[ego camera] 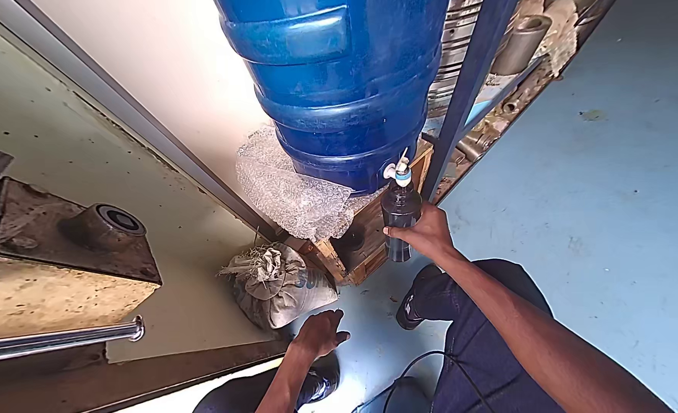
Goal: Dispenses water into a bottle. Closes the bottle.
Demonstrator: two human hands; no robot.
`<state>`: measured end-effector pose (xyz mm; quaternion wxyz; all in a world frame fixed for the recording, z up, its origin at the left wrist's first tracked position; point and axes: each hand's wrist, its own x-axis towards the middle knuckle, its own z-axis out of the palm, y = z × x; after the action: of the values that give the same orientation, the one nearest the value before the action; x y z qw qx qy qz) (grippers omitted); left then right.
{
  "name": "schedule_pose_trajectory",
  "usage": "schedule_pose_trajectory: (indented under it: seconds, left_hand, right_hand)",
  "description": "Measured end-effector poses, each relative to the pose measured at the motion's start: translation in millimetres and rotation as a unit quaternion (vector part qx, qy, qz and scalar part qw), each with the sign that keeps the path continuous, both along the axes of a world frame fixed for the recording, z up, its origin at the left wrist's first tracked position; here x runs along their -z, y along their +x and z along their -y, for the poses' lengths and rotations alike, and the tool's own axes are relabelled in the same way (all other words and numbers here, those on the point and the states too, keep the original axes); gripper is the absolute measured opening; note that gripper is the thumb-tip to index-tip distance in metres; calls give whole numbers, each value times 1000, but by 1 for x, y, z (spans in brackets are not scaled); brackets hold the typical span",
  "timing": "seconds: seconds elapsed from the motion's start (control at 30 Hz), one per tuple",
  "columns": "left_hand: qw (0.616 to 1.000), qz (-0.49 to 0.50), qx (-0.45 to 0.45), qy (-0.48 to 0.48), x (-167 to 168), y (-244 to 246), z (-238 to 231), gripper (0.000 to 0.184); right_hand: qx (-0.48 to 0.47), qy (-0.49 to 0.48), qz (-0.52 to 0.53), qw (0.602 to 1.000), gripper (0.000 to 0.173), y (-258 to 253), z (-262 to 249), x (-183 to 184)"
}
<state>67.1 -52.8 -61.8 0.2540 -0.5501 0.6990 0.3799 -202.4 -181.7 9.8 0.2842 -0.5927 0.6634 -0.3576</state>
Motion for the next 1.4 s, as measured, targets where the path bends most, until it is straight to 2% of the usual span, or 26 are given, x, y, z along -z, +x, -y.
schedule_pose_trajectory:
  seconds: [0.7,0.9,1.4]
  left_hand:
    - [1000,-14,-11,-7,-6,0,-2,58]
    - [1000,-8,8,-7,-7,-4,-7,55]
    - [1000,-7,12,-1,-8,-7,-9,53]
  right_hand:
    - [-34,-37,3,999,71,-1,-2,4]
    - [-28,-24,-5,999,78,-1,-3,6]
    - [-25,-9,-13,1000,78,2,-3,6]
